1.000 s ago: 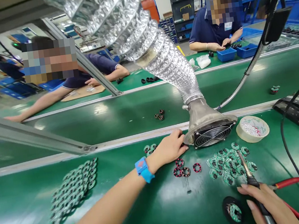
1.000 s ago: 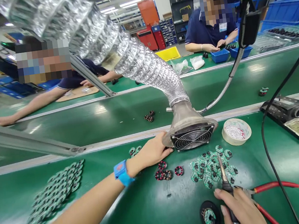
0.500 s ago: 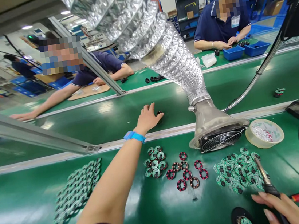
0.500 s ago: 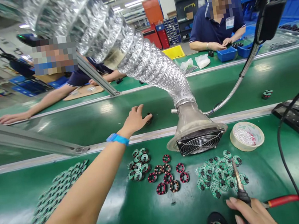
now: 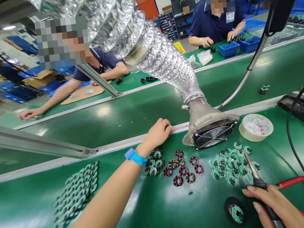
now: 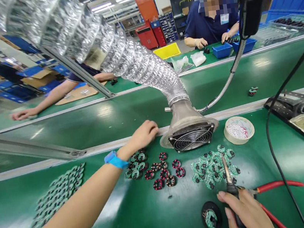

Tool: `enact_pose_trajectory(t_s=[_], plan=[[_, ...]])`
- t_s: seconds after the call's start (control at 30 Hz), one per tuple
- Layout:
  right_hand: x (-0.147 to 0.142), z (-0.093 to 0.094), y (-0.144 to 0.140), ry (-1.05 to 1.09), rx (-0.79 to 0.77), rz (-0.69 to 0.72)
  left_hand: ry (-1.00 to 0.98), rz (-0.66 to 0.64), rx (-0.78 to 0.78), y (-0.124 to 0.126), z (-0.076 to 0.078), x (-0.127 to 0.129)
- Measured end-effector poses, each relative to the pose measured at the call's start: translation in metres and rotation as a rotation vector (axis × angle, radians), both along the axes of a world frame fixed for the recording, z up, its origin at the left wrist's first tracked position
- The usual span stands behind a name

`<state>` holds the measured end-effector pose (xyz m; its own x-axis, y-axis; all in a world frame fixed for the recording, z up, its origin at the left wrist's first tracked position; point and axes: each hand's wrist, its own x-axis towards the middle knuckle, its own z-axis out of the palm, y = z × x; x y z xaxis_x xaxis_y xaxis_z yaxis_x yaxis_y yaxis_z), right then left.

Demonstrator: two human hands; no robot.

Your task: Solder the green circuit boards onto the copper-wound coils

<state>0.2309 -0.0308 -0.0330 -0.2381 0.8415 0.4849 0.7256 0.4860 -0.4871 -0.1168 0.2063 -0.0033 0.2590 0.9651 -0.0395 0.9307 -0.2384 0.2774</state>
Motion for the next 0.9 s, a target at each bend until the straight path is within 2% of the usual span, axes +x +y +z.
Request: enact_pose_trajectory(t_s=[0.13, 0.27, 0.43, 0.57, 0.63, 0.7, 0.77, 0.9], plan=[[-0.002, 0.006, -0.004, 0.042, -0.012, 0.003, -0.107, -0.229, -0.101, -0.052, 0.007, 0.023], [-0.006, 0.010, -0.005, 0.123, 0.006, -0.014, -0.185, -0.315, -0.179, -0.085, 0.018, 0.030], [-0.009, 0.018, -0.003, 0.153, 0.002, 0.009, -0.234, -0.269, -0.233, -0.115, 0.030, 0.033], [-0.014, 0.020, -0.006, 0.096, -0.054, 0.073, -0.296, -0.108, -0.054, -0.147, 0.034, 0.050], [-0.017, 0.020, -0.009, 0.051, -0.109, 0.102, -0.367, -0.075, -0.003, -0.167, 0.035, 0.066], [-0.020, 0.019, -0.010, 0.017, -0.168, 0.158, -0.440, -0.122, -0.081, -0.189, 0.034, 0.085], [-0.022, 0.019, -0.010, 0.005, -0.194, 0.209, -0.509, -0.186, -0.241, -0.208, 0.031, 0.103], [-0.023, 0.017, -0.007, 0.002, -0.224, 0.262, -0.574, -0.136, -0.407, -0.226, 0.022, 0.127]])
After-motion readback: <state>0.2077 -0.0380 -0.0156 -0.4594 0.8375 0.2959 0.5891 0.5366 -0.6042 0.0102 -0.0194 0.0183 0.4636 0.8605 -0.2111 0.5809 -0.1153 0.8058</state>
